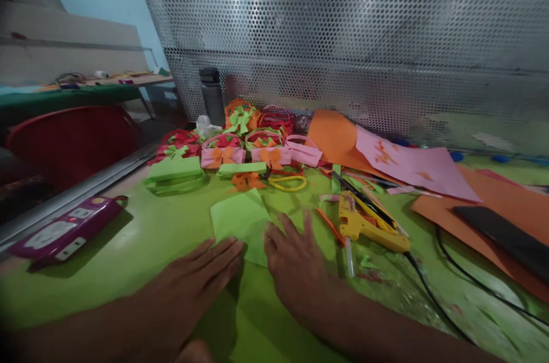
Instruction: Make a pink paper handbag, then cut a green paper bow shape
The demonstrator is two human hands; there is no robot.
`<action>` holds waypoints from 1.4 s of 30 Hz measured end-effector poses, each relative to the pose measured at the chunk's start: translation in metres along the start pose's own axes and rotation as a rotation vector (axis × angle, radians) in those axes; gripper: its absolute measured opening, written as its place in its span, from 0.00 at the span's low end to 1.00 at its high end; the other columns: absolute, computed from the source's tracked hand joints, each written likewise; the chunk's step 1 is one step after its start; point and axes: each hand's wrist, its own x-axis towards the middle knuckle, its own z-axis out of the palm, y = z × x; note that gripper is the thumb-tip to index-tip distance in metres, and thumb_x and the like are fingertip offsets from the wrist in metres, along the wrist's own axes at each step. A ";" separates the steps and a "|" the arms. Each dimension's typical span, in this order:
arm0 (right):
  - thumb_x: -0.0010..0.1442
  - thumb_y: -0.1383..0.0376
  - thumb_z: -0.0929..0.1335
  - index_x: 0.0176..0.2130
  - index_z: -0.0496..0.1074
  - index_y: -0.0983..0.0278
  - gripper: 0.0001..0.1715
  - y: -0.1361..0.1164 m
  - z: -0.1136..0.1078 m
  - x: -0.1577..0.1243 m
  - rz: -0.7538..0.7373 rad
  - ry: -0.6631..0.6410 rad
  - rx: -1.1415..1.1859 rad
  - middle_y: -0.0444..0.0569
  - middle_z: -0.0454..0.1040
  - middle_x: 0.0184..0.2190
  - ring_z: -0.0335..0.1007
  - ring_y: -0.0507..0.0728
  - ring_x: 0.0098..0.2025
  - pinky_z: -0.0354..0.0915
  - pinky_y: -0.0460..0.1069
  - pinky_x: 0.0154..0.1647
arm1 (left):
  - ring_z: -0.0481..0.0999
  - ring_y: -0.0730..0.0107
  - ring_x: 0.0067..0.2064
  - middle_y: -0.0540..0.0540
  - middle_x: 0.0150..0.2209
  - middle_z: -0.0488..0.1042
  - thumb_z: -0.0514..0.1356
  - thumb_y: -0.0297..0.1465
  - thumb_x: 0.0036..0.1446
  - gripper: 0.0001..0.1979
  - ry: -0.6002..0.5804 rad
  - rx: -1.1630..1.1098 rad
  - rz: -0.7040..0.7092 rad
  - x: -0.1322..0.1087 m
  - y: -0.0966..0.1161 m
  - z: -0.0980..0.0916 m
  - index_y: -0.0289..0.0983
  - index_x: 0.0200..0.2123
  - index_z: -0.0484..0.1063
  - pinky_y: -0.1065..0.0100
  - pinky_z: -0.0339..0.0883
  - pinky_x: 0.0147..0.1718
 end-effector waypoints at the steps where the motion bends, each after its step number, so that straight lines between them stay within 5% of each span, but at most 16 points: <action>1: 0.52 0.75 0.60 0.50 0.68 0.68 0.25 0.000 0.000 0.000 0.002 -0.007 0.004 0.51 0.71 0.50 0.55 0.66 0.56 0.24 0.69 0.57 | 0.45 0.50 0.63 0.32 0.63 0.45 0.48 0.54 0.52 0.45 0.013 0.000 -0.004 -0.006 -0.001 -0.001 0.29 0.63 0.42 0.53 0.41 0.60; 6: 0.50 0.77 0.59 0.50 0.68 0.67 0.27 -0.003 -0.003 -0.001 -0.030 -0.014 0.025 0.51 0.71 0.51 0.55 0.67 0.56 0.31 0.71 0.56 | 0.53 0.49 0.61 0.33 0.61 0.53 0.53 0.49 0.53 0.44 0.084 0.062 -0.012 -0.021 -0.004 -0.004 0.33 0.63 0.37 0.48 0.44 0.58; 13: 0.51 0.78 0.59 0.50 0.67 0.67 0.27 -0.004 -0.003 0.000 -0.048 -0.025 0.019 0.52 0.69 0.51 0.57 0.66 0.55 0.36 0.73 0.56 | 0.58 0.45 0.59 0.34 0.58 0.60 0.54 0.54 0.48 0.50 0.231 0.142 -0.055 -0.038 -0.014 0.009 0.35 0.64 0.33 0.49 0.49 0.56; 17: 0.53 0.77 0.60 0.50 0.67 0.67 0.24 -0.002 -0.001 0.001 -0.036 -0.031 0.040 0.52 0.69 0.51 0.57 0.64 0.55 0.37 0.71 0.57 | 0.63 0.44 0.54 0.37 0.53 0.68 0.58 0.50 0.47 0.41 0.310 0.050 -0.202 -0.040 -0.014 0.010 0.39 0.61 0.52 0.47 0.57 0.52; 21: 0.58 0.74 0.61 0.51 0.65 0.66 0.20 0.000 0.001 0.002 0.065 -0.014 0.108 0.51 0.70 0.51 0.60 0.62 0.54 0.39 0.70 0.57 | 0.73 0.52 0.45 0.42 0.43 0.76 0.57 0.45 0.50 0.21 0.464 -0.525 -0.524 -0.027 -0.010 -0.003 0.43 0.45 0.70 0.54 0.67 0.43; 24: 0.60 0.71 0.62 0.49 0.67 0.63 0.17 -0.001 0.001 0.004 0.168 0.010 0.188 0.49 0.70 0.50 0.62 0.61 0.51 0.43 0.69 0.56 | 0.77 0.55 0.38 0.39 0.39 0.77 0.55 0.46 0.52 0.19 0.363 -1.351 -0.886 -0.011 -0.007 -0.016 0.37 0.39 0.71 0.62 0.70 0.28; 27: 0.59 0.67 0.64 0.47 0.69 0.64 0.15 -0.003 0.000 0.005 0.238 0.037 0.231 0.50 0.72 0.48 0.65 0.62 0.49 0.51 0.65 0.55 | 0.77 0.59 0.40 0.38 0.41 0.76 0.58 0.40 0.51 0.14 0.317 -1.821 -0.933 0.004 -0.005 -0.022 0.35 0.36 0.69 0.68 0.68 0.29; 30: 0.59 0.65 0.65 0.48 0.69 0.65 0.16 -0.005 0.000 0.003 0.253 0.063 0.219 0.53 0.71 0.49 0.64 0.63 0.51 0.56 0.60 0.53 | 0.76 0.61 0.41 0.39 0.44 0.75 0.58 0.37 0.51 0.12 0.263 -2.014 -0.821 0.015 -0.004 -0.020 0.35 0.37 0.67 0.69 0.67 0.30; 33: 0.58 0.61 0.66 0.49 0.68 0.66 0.20 -0.008 -0.001 0.000 0.230 0.074 0.227 0.55 0.71 0.49 0.63 0.64 0.51 0.57 0.59 0.52 | 0.77 0.63 0.39 0.42 0.39 0.76 0.58 0.38 0.52 0.13 0.257 -2.043 -0.775 0.023 -0.002 -0.018 0.36 0.37 0.66 0.69 0.67 0.29; 37: 0.55 0.58 0.68 0.47 0.68 0.65 0.21 -0.012 -0.006 -0.002 0.182 0.072 0.318 0.51 0.73 0.44 0.65 0.62 0.46 0.60 0.58 0.49 | 0.71 0.74 0.21 0.50 0.22 0.73 0.61 0.40 0.49 0.13 0.265 -1.922 -0.815 0.037 0.001 -0.021 0.36 0.29 0.66 0.74 0.61 0.18; 42: 0.54 0.60 0.69 0.48 0.66 0.64 0.23 -0.013 -0.010 -0.001 0.117 0.063 0.368 0.48 0.72 0.42 0.64 0.59 0.44 0.60 0.54 0.47 | 0.63 0.77 0.12 0.52 0.15 0.68 0.61 0.45 0.46 0.19 0.154 -1.715 -0.880 0.057 0.005 -0.024 0.36 0.20 0.63 0.76 0.52 0.11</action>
